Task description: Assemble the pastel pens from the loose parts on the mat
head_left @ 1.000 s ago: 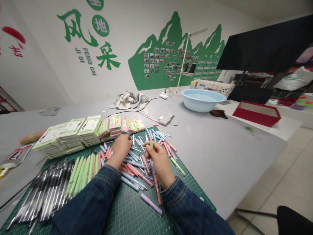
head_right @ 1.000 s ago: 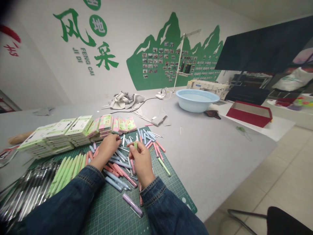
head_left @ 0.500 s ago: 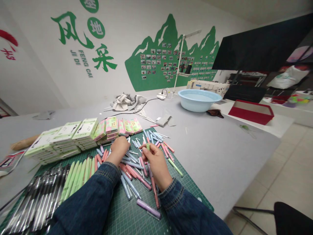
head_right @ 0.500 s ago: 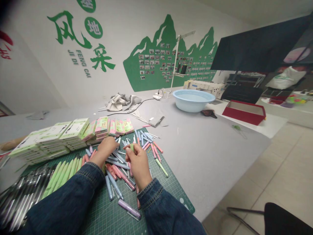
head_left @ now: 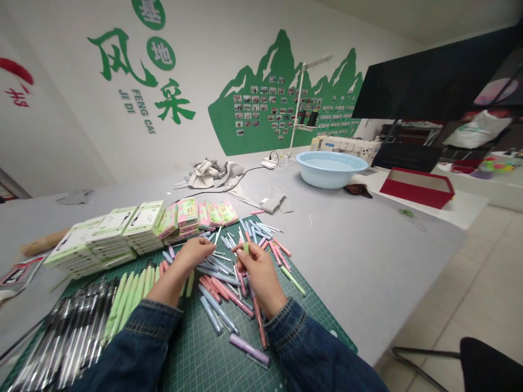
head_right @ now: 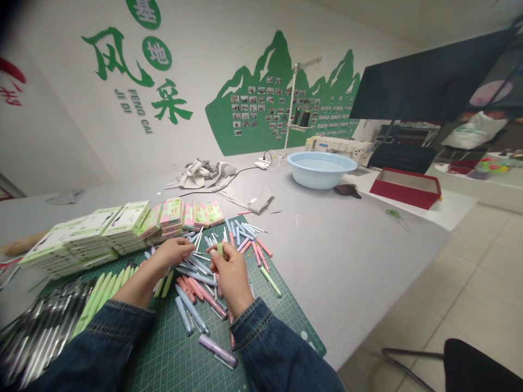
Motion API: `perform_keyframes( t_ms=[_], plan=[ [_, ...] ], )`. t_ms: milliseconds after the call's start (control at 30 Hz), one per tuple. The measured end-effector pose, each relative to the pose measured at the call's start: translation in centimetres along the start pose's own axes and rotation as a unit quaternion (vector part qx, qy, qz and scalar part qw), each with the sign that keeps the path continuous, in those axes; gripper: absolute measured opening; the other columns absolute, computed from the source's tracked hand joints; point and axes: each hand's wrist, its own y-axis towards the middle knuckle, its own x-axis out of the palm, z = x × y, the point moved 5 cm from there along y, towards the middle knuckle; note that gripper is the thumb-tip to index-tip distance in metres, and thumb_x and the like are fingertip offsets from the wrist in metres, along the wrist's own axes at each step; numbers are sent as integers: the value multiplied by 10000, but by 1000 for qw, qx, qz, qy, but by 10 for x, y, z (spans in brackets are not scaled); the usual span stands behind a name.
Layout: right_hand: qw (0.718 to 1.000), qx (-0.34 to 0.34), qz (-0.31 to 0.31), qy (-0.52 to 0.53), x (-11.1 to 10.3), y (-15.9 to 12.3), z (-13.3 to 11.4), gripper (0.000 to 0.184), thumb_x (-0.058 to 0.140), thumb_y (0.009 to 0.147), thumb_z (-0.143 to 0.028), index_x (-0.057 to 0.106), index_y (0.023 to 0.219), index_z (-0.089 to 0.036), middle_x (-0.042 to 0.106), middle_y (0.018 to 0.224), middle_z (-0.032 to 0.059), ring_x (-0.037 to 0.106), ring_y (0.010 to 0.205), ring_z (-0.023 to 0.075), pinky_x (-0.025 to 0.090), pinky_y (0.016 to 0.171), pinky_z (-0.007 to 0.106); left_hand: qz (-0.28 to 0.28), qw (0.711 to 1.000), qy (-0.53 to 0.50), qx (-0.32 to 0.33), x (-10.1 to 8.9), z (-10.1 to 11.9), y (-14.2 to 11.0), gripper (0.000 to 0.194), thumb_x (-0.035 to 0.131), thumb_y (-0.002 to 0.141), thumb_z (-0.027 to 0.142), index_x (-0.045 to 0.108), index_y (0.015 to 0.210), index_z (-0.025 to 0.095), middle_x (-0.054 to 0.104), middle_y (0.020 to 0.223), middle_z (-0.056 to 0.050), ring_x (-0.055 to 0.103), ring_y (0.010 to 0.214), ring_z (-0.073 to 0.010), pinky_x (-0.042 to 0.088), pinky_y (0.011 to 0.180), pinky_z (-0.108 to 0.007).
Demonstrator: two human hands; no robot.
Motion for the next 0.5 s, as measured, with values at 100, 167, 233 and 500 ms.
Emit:
perform_keyframes(
  t_ms=[100, 167, 233, 500],
  plan=[
    [1000, 4, -12, -18, 3, -1, 3, 145, 571, 819, -295, 654, 849, -181, 497, 563, -42, 433, 524, 111, 325, 522, 230, -27, 990, -130, 44, 0, 5, -29, 192, 550, 749, 338, 601, 826, 169, 625, 666, -9, 604, 613, -137, 454, 561, -227],
    [999, 8, -20, -29, 6, -2, 4, 144, 573, 815, -289, 654, 852, -175, 496, 569, -42, 434, 530, 112, 327, 527, 232, -59, 951, -296, 64, -2, 10, -45, 280, 631, 726, 315, 564, 965, 183, 622, 699, 8, 582, 607, -115, 447, 562, -213],
    [999, 9, -39, -30, 11, -5, 3, 151, 577, 810, -286, 656, 863, -169, 491, 573, -45, 430, 535, 112, 331, 535, 234, -83, 907, -407, 72, -6, 17, -57, 389, 689, 706, 287, 530, 1053, 209, 615, 707, 21, 575, 604, -112, 451, 564, -216],
    [994, -9, -101, -36, 28, -14, -8, 165, 553, 814, -221, 684, 899, -166, 532, 657, -27, 460, 629, 127, 369, 623, 248, 20, 877, -448, 172, -37, 48, -83, 211, 628, 807, 368, 637, 900, 179, 622, 784, -17, 581, 663, -136, 496, 606, -256]
  ],
)
